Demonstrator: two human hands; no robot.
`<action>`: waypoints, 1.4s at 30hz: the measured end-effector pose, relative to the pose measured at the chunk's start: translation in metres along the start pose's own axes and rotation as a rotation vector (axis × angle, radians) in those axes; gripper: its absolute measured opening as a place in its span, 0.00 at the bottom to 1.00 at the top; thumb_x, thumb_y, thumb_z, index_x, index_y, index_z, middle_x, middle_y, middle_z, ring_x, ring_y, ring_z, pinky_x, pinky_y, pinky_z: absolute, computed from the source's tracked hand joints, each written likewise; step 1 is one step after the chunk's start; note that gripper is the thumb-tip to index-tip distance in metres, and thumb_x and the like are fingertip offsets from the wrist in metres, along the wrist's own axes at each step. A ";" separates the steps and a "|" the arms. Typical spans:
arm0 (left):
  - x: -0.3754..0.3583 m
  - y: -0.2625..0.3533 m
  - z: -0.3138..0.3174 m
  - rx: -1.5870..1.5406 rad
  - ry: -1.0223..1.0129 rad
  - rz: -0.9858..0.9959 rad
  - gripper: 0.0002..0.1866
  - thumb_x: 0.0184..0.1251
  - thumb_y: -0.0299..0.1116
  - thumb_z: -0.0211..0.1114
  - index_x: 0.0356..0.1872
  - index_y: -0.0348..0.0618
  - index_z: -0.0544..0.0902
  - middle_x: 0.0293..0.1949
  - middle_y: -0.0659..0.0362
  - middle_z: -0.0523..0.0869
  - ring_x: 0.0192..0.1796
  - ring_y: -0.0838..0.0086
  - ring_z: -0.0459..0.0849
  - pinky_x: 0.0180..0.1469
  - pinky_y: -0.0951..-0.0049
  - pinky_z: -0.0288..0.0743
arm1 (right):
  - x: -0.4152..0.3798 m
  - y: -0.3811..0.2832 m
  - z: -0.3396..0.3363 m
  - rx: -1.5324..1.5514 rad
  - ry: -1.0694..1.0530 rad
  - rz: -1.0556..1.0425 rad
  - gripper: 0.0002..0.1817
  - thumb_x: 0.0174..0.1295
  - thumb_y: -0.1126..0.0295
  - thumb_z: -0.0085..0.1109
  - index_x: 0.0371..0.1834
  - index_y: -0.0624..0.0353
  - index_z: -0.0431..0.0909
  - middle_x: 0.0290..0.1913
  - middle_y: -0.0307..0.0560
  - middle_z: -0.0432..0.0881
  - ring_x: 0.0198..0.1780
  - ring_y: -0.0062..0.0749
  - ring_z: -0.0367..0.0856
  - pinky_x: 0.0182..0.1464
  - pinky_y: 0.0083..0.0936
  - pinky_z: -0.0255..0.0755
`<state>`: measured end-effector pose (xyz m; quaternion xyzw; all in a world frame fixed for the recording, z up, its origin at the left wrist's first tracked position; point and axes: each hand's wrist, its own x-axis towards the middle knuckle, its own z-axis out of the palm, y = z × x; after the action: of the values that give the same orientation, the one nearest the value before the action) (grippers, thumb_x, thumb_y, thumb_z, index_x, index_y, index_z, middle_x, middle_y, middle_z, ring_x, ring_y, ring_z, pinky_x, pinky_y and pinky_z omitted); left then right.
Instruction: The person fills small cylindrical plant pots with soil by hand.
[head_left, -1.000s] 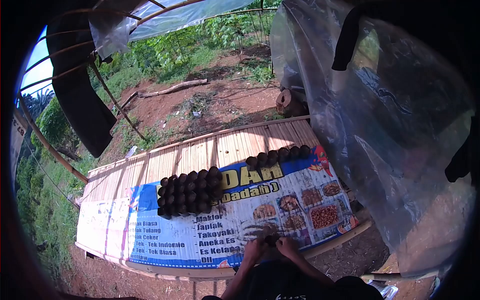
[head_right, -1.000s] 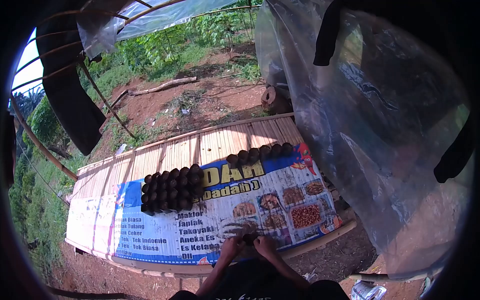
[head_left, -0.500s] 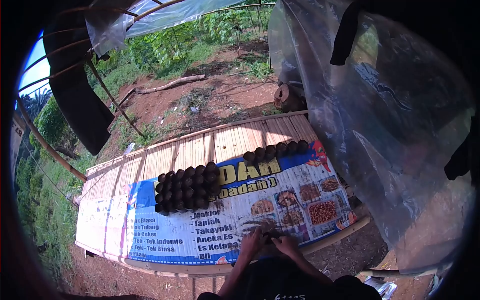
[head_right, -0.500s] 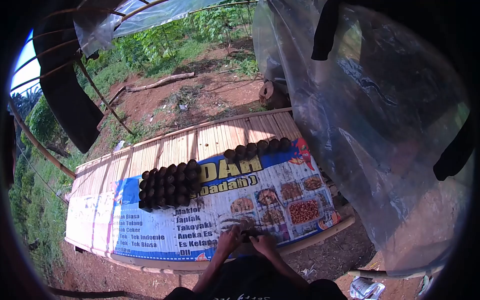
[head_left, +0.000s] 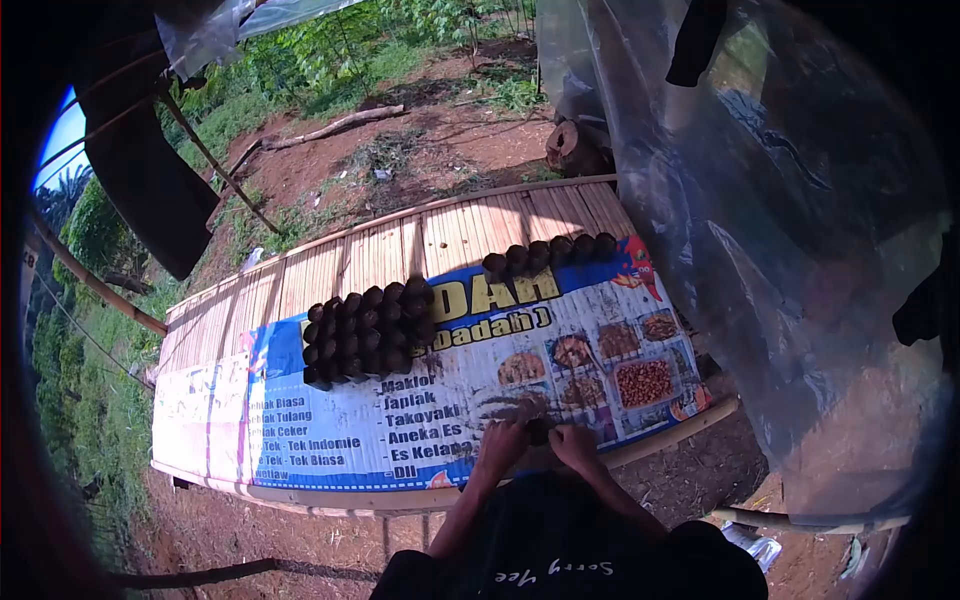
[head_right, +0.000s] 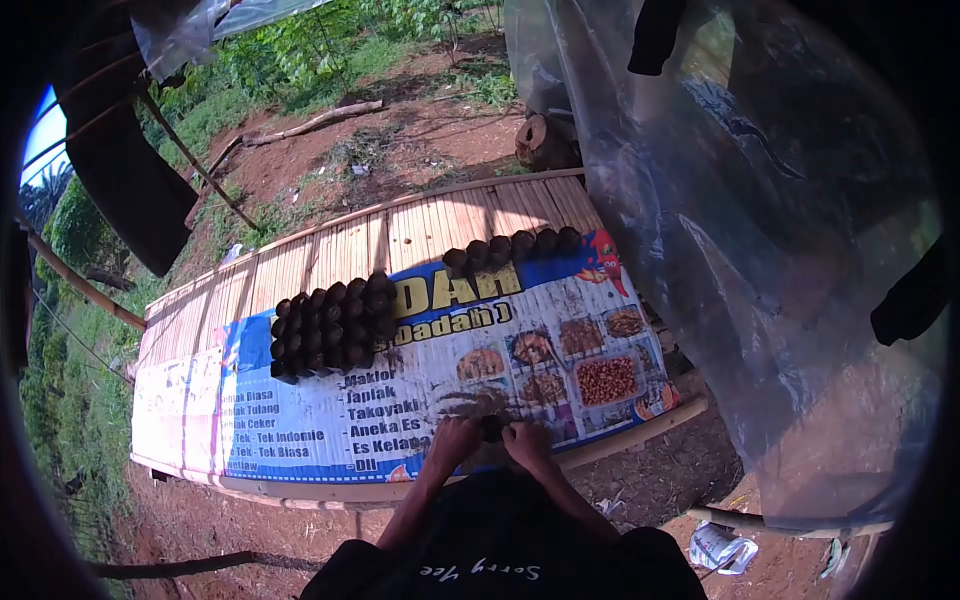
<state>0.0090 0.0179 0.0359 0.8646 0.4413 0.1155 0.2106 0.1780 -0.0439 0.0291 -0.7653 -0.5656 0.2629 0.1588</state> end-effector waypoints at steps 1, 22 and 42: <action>0.001 0.000 0.001 -0.006 -0.007 -0.006 0.11 0.53 0.31 0.61 0.38 0.40 0.82 0.26 0.46 0.84 0.32 0.52 0.85 0.41 0.52 0.77 | 0.003 0.004 0.004 -0.003 -0.010 0.004 0.17 0.60 0.54 0.53 0.30 0.56 0.84 0.30 0.56 0.83 0.36 0.55 0.82 0.41 0.47 0.74; -0.008 0.006 -0.001 -0.212 0.030 -0.231 0.12 0.55 0.37 0.62 0.29 0.38 0.83 0.25 0.41 0.83 0.31 0.45 0.84 0.37 0.49 0.78 | 0.007 0.015 0.027 0.140 0.129 -0.047 0.16 0.61 0.57 0.54 0.24 0.59 0.80 0.25 0.59 0.80 0.32 0.59 0.80 0.35 0.49 0.72; 0.011 -0.001 -0.003 -0.126 0.038 -0.020 0.07 0.57 0.30 0.59 0.34 0.40 0.79 0.29 0.43 0.83 0.33 0.45 0.83 0.36 0.49 0.77 | -0.004 0.009 0.020 0.209 -0.103 0.115 0.17 0.58 0.54 0.56 0.24 0.55 0.84 0.23 0.50 0.83 0.31 0.48 0.84 0.38 0.40 0.75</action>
<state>0.0136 0.0281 0.0384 0.8428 0.4457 0.1573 0.2575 0.1725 -0.0519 0.0092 -0.7612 -0.4977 0.3682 0.1932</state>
